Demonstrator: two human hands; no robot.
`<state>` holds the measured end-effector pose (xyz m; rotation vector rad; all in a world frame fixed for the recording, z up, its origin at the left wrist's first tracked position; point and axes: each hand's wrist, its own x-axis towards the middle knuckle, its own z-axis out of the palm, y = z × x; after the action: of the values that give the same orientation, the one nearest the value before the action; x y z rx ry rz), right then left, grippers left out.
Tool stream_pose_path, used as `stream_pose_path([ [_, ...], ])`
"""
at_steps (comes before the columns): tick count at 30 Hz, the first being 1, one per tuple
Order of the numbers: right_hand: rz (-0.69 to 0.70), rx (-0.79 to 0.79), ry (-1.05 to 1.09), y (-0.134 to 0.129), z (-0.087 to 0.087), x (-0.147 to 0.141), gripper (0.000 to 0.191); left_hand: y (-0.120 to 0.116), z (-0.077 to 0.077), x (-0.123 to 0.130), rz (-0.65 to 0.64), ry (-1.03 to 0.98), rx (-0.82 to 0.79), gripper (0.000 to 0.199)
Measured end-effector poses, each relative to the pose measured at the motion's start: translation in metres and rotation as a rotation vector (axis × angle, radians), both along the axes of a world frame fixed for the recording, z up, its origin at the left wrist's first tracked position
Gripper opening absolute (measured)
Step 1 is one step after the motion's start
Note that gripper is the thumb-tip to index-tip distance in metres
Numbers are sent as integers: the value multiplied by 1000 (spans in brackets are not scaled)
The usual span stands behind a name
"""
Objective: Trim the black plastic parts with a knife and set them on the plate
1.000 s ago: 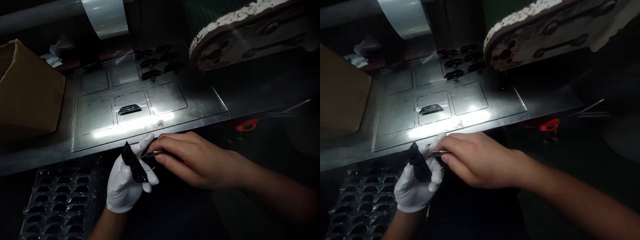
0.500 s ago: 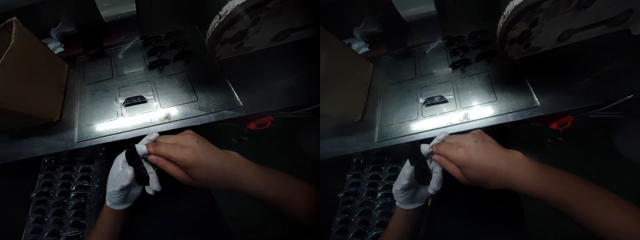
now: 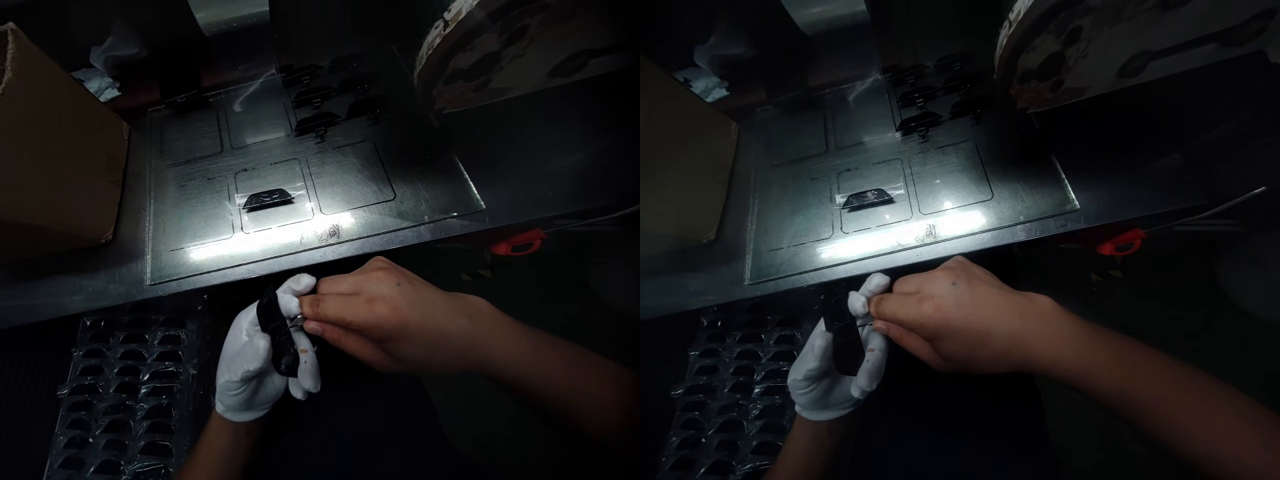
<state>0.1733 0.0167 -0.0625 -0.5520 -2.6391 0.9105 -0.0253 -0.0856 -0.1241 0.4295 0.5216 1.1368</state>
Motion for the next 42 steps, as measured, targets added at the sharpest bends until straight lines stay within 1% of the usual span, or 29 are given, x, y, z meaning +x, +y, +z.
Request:
stream_pose_path([
  [4,6,0,17,-1,-1,1,22,0,0,3,22,-31,2,36],
  [9,1,-12,30,-7,-4,0,27,0,2,3,93,-1,-64,32],
  [13,-21,-85,87,-9,-6,0,27,-1,0,4,159,-20,-80,34],
  [16,-67,-172,153,-6,0,4,29,2,-1,5,160,-38,-58,35],
  [18,-152,-190,144,0,7,10,32,4,0,4,168,1,-35,35],
  [20,-233,-171,98,7,14,16,36,5,2,3,185,78,-36,34],
  [22,-253,-109,60,14,20,20,38,3,5,2,186,134,-54,32],
  [26,-156,76,-12,21,30,16,36,-1,10,1,127,146,-85,32],
  [29,-89,147,-85,23,38,8,30,-4,13,2,99,193,-149,39],
  [31,-66,171,-132,23,42,3,28,-4,15,3,89,219,-188,42],
  [34,-42,194,-190,24,45,-1,25,-5,18,3,71,255,-204,43],
  [38,-17,208,-219,26,44,-3,24,-4,20,1,61,285,-215,46],
  [42,-37,196,-241,26,43,-3,25,-4,20,0,47,329,-225,47],
])
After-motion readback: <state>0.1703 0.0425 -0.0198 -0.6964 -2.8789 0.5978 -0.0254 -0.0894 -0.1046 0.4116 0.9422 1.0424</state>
